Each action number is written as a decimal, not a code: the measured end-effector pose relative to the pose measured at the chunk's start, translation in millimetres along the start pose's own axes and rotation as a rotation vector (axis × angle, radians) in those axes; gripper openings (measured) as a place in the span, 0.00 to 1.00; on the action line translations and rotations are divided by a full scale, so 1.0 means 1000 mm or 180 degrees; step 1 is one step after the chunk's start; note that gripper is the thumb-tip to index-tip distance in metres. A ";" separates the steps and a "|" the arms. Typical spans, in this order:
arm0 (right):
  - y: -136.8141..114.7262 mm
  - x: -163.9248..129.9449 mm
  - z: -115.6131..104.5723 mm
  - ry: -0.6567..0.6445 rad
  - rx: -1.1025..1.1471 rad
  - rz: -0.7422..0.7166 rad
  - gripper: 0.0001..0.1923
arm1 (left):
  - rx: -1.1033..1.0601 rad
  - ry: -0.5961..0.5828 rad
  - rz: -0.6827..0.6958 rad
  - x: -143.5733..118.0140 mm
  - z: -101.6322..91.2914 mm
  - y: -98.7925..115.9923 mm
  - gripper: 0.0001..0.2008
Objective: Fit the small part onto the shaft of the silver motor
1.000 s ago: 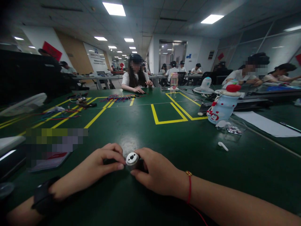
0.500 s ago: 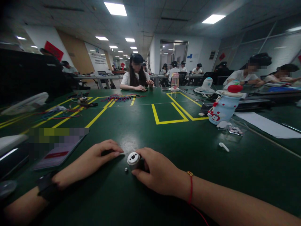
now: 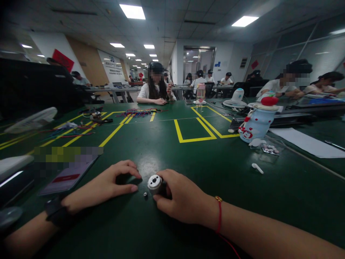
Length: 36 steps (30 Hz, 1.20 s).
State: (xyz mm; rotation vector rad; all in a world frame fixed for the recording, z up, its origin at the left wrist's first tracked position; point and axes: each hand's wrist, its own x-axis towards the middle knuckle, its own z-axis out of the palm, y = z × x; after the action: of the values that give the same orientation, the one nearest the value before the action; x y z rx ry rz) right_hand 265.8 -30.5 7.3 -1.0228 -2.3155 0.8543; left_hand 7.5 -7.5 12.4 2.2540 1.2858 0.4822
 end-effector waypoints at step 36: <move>0.001 0.001 0.000 -0.0025 -0.0118 -0.0079 0.18 | -0.1745 0.1622 -0.1182 0.007 0.002 -0.007 0.14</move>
State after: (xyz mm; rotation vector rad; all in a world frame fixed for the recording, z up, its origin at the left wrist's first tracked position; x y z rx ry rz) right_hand 265.6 -28.8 6.5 -1.0055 -2.3537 0.8098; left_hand 7.2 0.6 7.5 1.4446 1.5316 1.1514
